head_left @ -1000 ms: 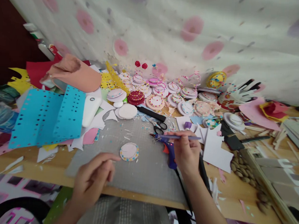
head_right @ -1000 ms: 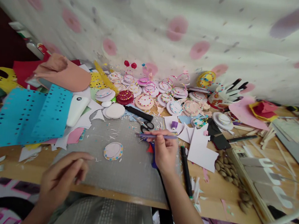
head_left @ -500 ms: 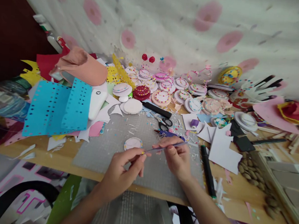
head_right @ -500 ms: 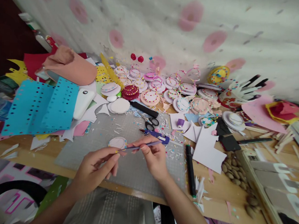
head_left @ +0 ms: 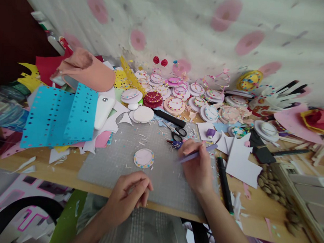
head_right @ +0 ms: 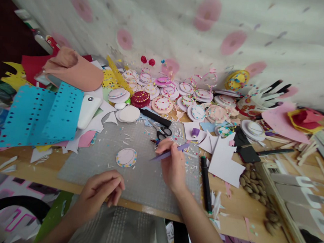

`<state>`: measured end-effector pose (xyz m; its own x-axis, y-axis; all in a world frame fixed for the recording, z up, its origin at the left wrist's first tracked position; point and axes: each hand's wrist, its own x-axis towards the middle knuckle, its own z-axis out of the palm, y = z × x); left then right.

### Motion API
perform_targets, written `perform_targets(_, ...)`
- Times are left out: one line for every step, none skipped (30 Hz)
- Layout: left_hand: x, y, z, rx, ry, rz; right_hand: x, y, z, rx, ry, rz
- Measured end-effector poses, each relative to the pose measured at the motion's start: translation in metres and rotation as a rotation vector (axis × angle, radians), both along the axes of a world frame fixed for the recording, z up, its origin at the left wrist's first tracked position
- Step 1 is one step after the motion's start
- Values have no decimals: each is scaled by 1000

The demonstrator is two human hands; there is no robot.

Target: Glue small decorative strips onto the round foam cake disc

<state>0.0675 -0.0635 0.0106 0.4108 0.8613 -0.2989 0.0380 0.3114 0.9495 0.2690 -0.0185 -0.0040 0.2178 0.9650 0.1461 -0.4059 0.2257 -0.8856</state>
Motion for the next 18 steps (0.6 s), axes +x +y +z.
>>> perform_targets(-1, 0, 0, -30, -12, 15, -1, 0, 0, -5, -49, -17)
perform_targets(-1, -1, 0, -50, -20, 28, -1, -1, 0, -8, -98, -28)
perform_targets(-1, 0, 1, -60, -24, 42, -2, -2, -1, -16, -148, -26)
perform_targets(-1, 0, 1, -66, -25, 52, -2, -4, -2, -40, -195, -4)
perform_targets(-1, 1, 2, -71, -23, 60, -2, -6, -3, -75, -231, 38)
perform_targets(-2, 1, 2, -73, -23, 68, -2, -8, -5, -118, -249, 94)
perform_targets(-2, 2, 2, -73, -21, 76, -2, -10, -7, -158, -249, 156)
perform_targets(-2, 2, 2, -74, -20, 83, -2, -11, -8, -187, -230, 218)
perform_targets(-2, 3, 2, -75, -17, 87, -1, -11, -9, -197, -196, 274)
perform_targets(-2, 3, 3, -75, -14, 88, -1, -12, -11, -187, -151, 322)
perform_targets(-2, 4, 3, -74, -9, 86, -1, -11, -11, -168, -105, 366)
perform_targets(-2, 4, 3, -75, -1, 84, -1, -11, -12, -149, -67, 406)
perform_targets(-1, 5, 4, -74, 9, 79, -1, -11, -12, -132, -39, 437)
perform_targets(-1, 5, 5, -74, 19, 73, -1, -10, -12, -117, -23, 457)
perform_targets(-1, 6, 6, -71, 30, 65, -1, -10, -12, -107, -17, 464)
perform_targets(-1, 6, 6, -68, 38, 55, 0, -10, -13, -102, -20, 459)
perform_targets(-1, 7, 7, -64, 44, 45, 0, -11, -13, -100, -28, 445)
perform_targets(0, 7, 8, -59, 45, 35, 0, -11, -14, -100, -39, 427)
